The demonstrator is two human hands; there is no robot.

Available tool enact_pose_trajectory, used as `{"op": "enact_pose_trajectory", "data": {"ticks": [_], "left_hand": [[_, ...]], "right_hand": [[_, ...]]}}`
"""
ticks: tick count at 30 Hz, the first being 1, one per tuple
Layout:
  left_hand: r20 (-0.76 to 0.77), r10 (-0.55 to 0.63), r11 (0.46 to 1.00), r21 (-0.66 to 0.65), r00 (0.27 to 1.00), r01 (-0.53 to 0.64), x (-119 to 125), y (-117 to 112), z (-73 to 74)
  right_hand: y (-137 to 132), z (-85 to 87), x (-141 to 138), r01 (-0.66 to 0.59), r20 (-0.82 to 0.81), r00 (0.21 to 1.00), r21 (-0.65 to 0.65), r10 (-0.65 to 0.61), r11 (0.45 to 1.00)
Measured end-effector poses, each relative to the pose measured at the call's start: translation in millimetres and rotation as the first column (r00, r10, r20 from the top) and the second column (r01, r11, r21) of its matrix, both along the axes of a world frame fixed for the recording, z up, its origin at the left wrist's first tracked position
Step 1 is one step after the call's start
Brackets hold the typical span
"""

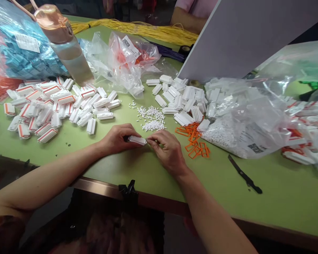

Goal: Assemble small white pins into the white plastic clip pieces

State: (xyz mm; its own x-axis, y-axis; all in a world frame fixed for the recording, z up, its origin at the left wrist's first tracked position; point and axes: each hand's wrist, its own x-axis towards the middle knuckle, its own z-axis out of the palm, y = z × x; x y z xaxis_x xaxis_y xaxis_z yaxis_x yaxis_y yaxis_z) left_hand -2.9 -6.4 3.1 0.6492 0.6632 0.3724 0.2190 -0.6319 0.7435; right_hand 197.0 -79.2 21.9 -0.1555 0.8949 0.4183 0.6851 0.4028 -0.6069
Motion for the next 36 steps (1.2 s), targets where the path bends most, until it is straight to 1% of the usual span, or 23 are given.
{"op": "enact_pose_trajectory", "data": {"ticks": [2,5,10,12,14,23,25,26,27,28,30,31,32,33,36], "left_hand": [[0.003,0.001,1.000,-0.004,1.000,-0.001,0.5,0.0,-0.3],[0.000,0.005,1.000,-0.019,1.000,-0.005,0.9,-0.1,-1.0],[-0.015,0.015,0.999,-0.031,1.000,-0.015,0.8,-0.7,-1.0],[-0.029,0.022,0.999,-0.035,0.999,-0.023,0.9,-1.0,-0.7],[-0.038,0.026,0.999,-0.043,0.999,-0.028,1.2,-1.3,-0.5],[-0.017,0.020,0.998,-0.064,1.000,-0.021,0.8,-1.0,0.6],[-0.014,0.018,0.998,-0.062,1.000,-0.019,0.5,-0.9,1.1],[-0.018,0.017,0.998,-0.063,1.000,-0.018,0.3,-0.9,1.5],[-0.025,0.017,0.998,-0.066,1.000,-0.019,0.2,-0.9,1.8],[-0.034,0.017,0.997,-0.070,0.999,-0.019,0.2,-0.8,2.1],[-0.050,0.015,0.997,-0.075,0.999,-0.018,0.3,-0.8,2.5],[-0.053,0.014,0.997,-0.076,0.998,-0.018,0.5,-0.8,2.6],[-0.055,0.013,0.997,-0.076,0.998,-0.017,0.7,-0.7,2.6],[-0.053,0.012,0.997,-0.074,0.999,-0.016,1.0,-0.6,2.4],[-0.042,0.012,0.998,-0.063,0.999,-0.015,1.8,-0.4,1.8]], "right_hand": [[0.1,-2.3,0.1,-0.007,0.048,0.999,0.036,0.005,0.999],[-0.5,-5.2,0.6,-0.003,0.179,0.984,0.117,-0.018,0.993],[-4.2,-1.7,-4.3,0.004,0.417,0.900,0.288,-0.129,0.958],[-5.3,0.8,-6.9,-0.001,0.462,0.871,0.342,-0.167,0.940],[-5.7,2.1,-8.3,-0.009,0.477,0.861,0.362,-0.177,0.932],[-13.0,0.5,-7.4,-0.029,0.448,0.890,0.233,-0.081,0.972],[-13.9,0.2,-5.7,-0.019,0.385,0.922,0.171,-0.049,0.985],[-13.4,0.0,-3.7,-0.002,0.322,0.946,0.128,-0.039,0.992],[-12.3,-0.5,-0.9,0.027,0.244,0.969,0.086,-0.048,0.996],[-10.6,-1.1,2.7,0.075,0.163,0.983,0.055,-0.083,0.996],[-6.4,-3.2,11.2,0.212,0.051,0.976,0.027,-0.213,0.977],[-4.2,-4.7,15.3,0.279,0.035,0.959,0.025,-0.280,0.960],[-2.1,-6.5,18.8,0.327,0.044,0.944,0.022,-0.327,0.945],[-0.2,-8.6,21.3,0.347,0.074,0.935,0.017,-0.347,0.938],[4.9,-14.3,21.8,0.322,0.216,0.924,0.004,-0.315,0.947]]}}
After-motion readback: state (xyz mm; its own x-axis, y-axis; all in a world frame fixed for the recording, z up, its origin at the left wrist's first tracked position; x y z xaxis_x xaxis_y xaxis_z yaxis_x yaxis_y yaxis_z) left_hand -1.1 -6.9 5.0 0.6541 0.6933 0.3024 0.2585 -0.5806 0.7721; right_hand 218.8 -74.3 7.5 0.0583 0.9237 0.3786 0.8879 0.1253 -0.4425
